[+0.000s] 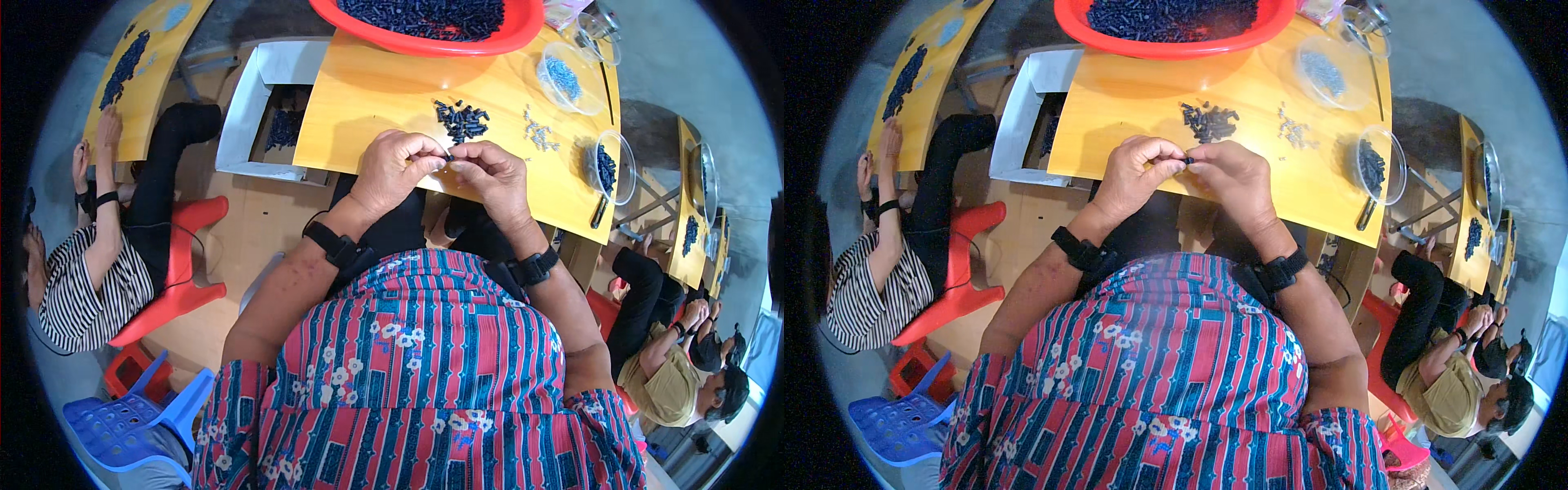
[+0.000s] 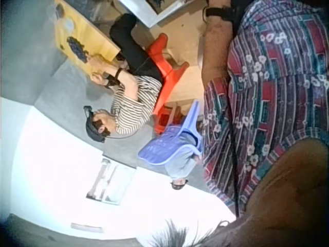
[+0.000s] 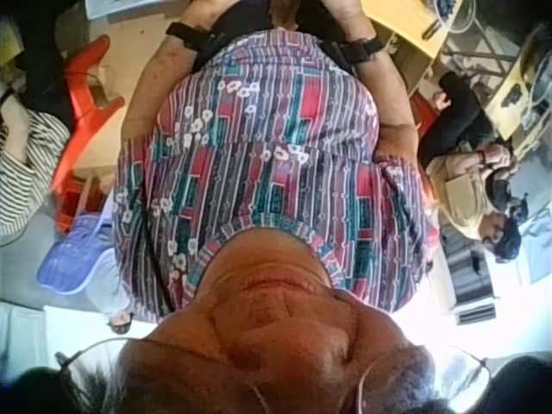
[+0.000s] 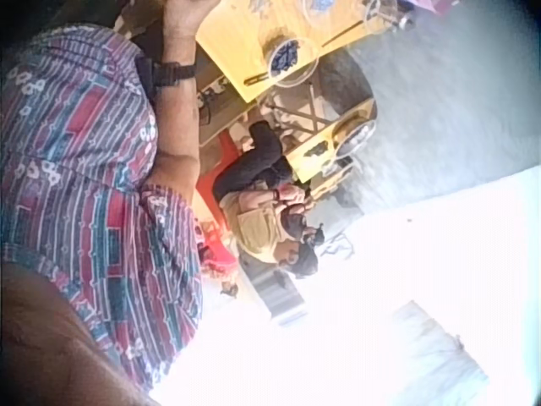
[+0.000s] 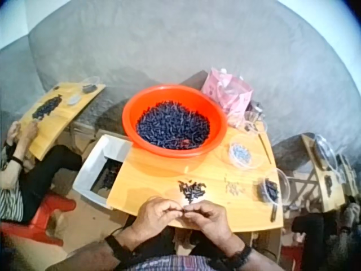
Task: The person picks up a black plastic piece and a metal pin by hand, inserts the pin into the piece, and uses shears to trim the end of the pin. They repeat this process, assembling and trimming one component at a time.
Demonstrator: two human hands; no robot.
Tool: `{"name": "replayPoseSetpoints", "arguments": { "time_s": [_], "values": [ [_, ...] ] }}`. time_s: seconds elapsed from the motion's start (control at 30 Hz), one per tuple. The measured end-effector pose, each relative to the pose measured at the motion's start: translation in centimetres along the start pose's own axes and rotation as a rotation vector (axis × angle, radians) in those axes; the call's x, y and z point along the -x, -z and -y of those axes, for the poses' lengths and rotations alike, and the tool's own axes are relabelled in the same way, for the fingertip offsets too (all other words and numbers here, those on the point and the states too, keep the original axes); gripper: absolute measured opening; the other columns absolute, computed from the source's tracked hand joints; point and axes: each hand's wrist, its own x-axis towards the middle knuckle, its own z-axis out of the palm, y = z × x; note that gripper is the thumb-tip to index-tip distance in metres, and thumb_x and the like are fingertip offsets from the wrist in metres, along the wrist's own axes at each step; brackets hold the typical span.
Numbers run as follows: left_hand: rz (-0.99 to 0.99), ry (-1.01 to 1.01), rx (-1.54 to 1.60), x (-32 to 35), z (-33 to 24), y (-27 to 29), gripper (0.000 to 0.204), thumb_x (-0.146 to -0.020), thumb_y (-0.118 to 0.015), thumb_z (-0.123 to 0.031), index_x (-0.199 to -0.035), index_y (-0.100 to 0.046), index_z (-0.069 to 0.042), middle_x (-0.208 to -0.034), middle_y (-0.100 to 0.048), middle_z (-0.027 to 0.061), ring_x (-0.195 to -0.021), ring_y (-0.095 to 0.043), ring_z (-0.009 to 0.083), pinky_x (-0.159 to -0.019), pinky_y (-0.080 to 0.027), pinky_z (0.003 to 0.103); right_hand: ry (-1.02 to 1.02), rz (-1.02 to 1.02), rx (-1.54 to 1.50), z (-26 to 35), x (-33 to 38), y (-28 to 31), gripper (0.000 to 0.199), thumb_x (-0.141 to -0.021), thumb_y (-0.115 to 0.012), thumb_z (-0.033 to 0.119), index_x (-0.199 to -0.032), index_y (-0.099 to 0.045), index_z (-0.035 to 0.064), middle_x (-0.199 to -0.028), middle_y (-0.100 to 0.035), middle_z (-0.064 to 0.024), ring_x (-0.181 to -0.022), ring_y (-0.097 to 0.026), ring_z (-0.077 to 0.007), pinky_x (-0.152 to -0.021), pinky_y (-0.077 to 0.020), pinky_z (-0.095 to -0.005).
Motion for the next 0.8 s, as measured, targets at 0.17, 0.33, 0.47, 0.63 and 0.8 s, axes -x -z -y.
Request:
{"name": "replayPoseSetpoints", "arguments": {
  "time_s": [0.17,0.33,0.47,0.63,0.8],
  "values": [
    [0.012,-0.034,-0.063,-0.3,0.5,0.0,0.012,-0.075,-0.074,-0.020,-0.081,-0.073,-0.010,-0.071,-0.066,0.0058,-0.071,-0.060,0.0247,-0.073,-0.048,0.037,-0.014,0.001,-0.031,-0.3,-0.2,-0.4,0.012,-0.088,-0.064,-0.002,-0.099,-0.070,-0.0015,-0.089,-0.069,-0.0037,-0.075,-0.064,-0.0078,-0.068,-0.0537,-0.0216],
    [0.025,-0.089,-0.101,-0.2,0.7,0.0,0.011,-0.074,-0.077,-0.013,-0.081,-0.071,-0.006,-0.071,-0.064,0.0065,-0.069,-0.058,0.0228,-0.071,-0.047,0.035,-0.039,-0.002,-0.005,-0.8,-0.5,-0.5,0.011,-0.088,-0.063,-0.003,-0.096,-0.071,-0.0025,-0.084,-0.069,-0.0043,-0.071,-0.064,-0.0087,-0.065,-0.0546,-0.0223],
    [0.026,-0.181,-0.160,-0.4,1.3,-0.2,0.012,-0.069,-0.078,-0.014,-0.076,-0.070,-0.008,-0.072,-0.064,0.0046,-0.071,-0.059,0.0243,-0.072,-0.047,0.037,-0.064,0.013,0.046,-1.1,-0.6,-0.5,0.011,-0.086,-0.065,-0.003,-0.095,-0.072,-0.0025,-0.083,-0.069,-0.0057,-0.071,-0.066,-0.0096,-0.064,-0.0548,-0.0225],
    [-0.051,-0.277,-0.220,-0.5,1.4,-0.6,0.011,-0.066,-0.079,-0.015,-0.070,-0.070,-0.010,-0.073,-0.063,0.0015,-0.075,-0.060,0.0237,-0.073,-0.046,0.037,0.102,0.013,0.266,-1.5,-0.7,0.0,0.012,-0.083,-0.069,-0.001,-0.094,-0.074,0.0007,-0.083,-0.070,-0.0068,-0.073,-0.066,-0.0129,-0.070,-0.0546,-0.0256],
    [-0.032,-0.201,-0.281,-0.2,1.1,-0.4,0.008,-0.066,-0.079,-0.020,-0.068,-0.073,-0.015,-0.072,-0.062,-0.0013,-0.081,-0.057,0.0215,-0.085,-0.043,0.038,0.274,0.005,0.412,-1.7,-1.0,0.2,0.012,-0.079,-0.073,0.001,-0.089,-0.076,0.0057,-0.082,-0.070,-0.0090,-0.074,-0.068,-0.0191,-0.071,-0.0538,-0.0293]
  ]
}}
